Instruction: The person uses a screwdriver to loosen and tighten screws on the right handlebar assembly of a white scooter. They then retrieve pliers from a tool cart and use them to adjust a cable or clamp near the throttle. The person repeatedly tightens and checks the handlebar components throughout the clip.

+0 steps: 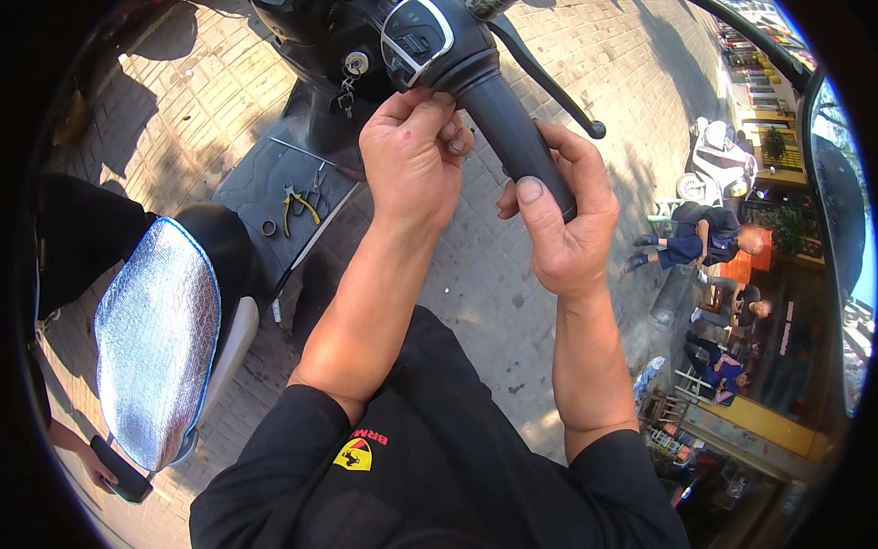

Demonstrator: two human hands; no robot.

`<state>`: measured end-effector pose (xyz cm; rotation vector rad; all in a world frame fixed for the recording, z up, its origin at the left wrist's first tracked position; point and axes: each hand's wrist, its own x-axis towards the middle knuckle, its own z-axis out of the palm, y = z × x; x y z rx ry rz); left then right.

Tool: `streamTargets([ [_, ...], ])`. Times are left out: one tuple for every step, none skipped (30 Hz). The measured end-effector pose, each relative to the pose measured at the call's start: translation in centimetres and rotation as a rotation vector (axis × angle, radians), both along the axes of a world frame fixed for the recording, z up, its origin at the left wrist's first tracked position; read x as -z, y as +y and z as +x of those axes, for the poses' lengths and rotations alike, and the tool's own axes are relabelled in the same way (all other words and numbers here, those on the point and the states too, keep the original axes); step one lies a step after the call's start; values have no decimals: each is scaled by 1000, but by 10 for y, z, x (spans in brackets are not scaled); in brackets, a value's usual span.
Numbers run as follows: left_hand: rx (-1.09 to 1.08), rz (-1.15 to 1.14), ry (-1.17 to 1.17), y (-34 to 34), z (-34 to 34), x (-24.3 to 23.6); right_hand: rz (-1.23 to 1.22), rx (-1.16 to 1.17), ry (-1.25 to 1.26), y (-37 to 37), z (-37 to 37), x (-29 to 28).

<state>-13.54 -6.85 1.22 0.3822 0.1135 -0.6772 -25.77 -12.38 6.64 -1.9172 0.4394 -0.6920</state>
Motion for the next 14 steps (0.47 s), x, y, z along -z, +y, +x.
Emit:
streamTargets([
  [-4,2,-1,0,0,0,5,-4,-3,0,0,-1],
  [-6,1,0,0,0,-1,3,1,8,1,0,-1],
  [-7,1,0,0,0,-2,10,0,3,1,0,-1],
  [-1,10,7,1,-1,-2,19,0,-1,1,0,-1],
  [-2,1,9,2,-1,-3,27,0,-8,1,0,-1],
  [3,0,14,4,-2,-4,25,-1,-2,1,0,-1],
  [7,-3,16,4,-3,-6,21,-2,-1,0,0,-1],
  [11,-27,44,5,-4,-8,17,-2,-1,0,0,-1],
  [15,-49,71,6,-5,-10,15,6,-2,0,-1,0],
  [2,-94,81,7,-7,-11,16,12,-4,0,-1,1],
  [64,-19,10,8,-9,-13,16,21,-2,0,-1,2],
  [110,32,-81,9,-10,-15,0,7,-8,-1,-1,2],
  [164,100,-158,10,-13,-15,9,-5,-4,-2,-2,3],
  [149,89,-177,10,-14,-16,19,-19,2,-3,-3,3],
])
